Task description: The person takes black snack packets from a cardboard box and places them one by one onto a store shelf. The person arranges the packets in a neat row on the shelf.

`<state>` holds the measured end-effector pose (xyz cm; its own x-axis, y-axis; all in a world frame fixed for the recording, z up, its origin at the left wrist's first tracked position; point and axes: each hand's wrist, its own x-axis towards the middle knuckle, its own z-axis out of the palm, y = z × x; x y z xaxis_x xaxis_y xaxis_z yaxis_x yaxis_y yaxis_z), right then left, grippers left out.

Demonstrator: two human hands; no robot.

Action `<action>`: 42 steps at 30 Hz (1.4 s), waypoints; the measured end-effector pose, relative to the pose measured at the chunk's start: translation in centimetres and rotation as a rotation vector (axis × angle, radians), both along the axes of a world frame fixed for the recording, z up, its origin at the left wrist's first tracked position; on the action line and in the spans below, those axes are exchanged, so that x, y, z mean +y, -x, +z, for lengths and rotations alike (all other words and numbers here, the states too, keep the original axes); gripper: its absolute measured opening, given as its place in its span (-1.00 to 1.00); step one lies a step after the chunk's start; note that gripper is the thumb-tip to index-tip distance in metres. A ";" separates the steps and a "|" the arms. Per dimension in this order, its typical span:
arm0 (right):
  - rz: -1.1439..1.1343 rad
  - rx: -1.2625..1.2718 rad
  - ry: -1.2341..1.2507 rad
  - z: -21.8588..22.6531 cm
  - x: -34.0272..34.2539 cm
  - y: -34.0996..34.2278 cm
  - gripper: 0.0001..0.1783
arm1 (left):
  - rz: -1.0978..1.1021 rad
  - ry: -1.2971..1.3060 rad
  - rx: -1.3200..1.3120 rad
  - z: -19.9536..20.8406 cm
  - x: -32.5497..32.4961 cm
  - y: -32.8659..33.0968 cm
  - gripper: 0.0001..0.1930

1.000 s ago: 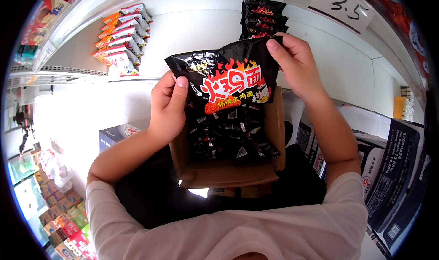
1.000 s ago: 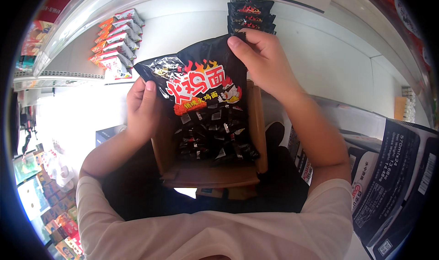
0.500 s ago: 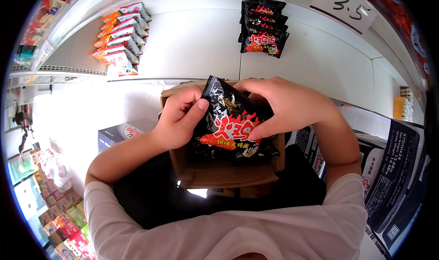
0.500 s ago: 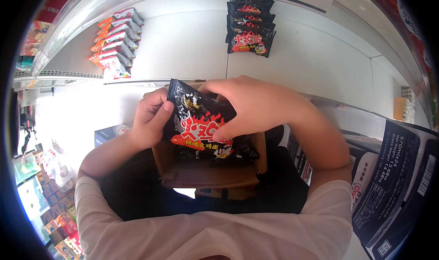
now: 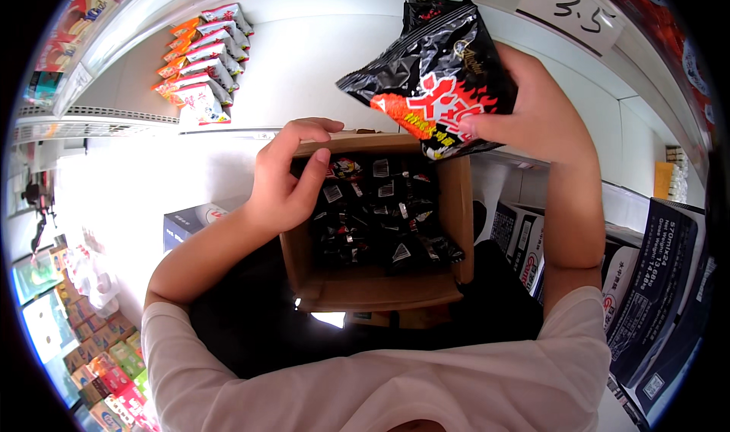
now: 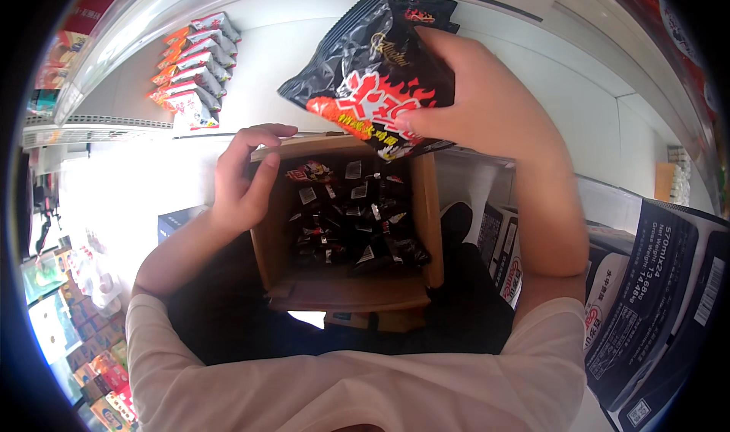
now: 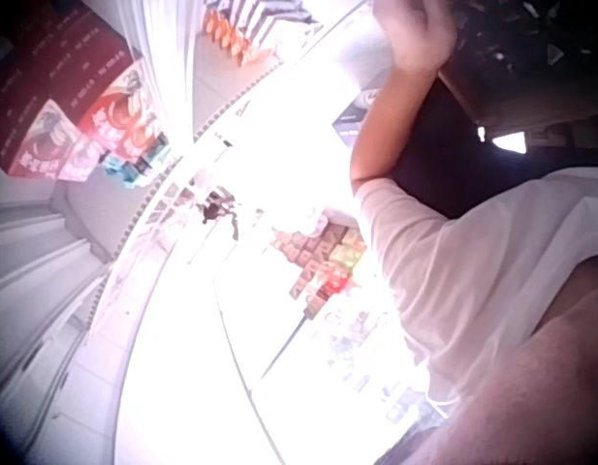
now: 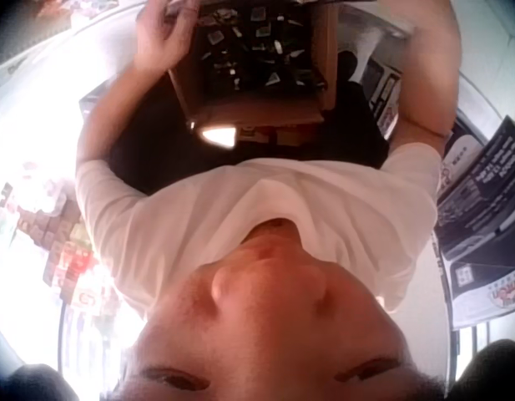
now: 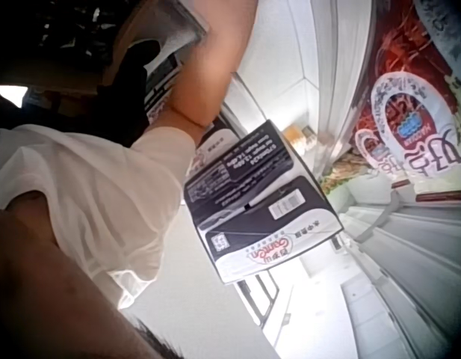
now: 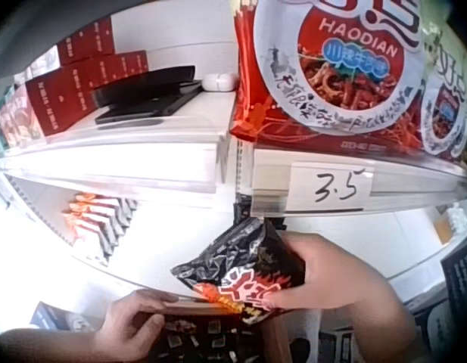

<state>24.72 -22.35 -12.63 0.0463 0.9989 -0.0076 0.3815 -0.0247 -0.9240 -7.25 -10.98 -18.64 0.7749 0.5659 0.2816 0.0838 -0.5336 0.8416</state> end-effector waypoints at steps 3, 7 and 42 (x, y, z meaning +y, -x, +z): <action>-0.127 -0.253 -0.074 -0.3 0.5 -1.4 -0.26 | -0.028 -0.371 0.304 -0.7 -0.2 -0.1 -0.58; -0.277 -0.472 -0.027 -1.9 1.4 -2.9 -0.36 | -0.109 -0.470 0.455 -1.2 -0.2 0.2 -0.52; -0.138 -1.202 -0.122 -20.1 6.0 -4.9 -0.46 | -0.309 -0.519 0.338 -1.7 -0.6 0.8 -0.63</action>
<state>29.66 -16.30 -32.76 0.0656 0.9762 0.2068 0.9973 -0.0709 0.0181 -8.03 -11.60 -20.33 0.9718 0.1621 0.1712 0.0754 -0.9018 0.4256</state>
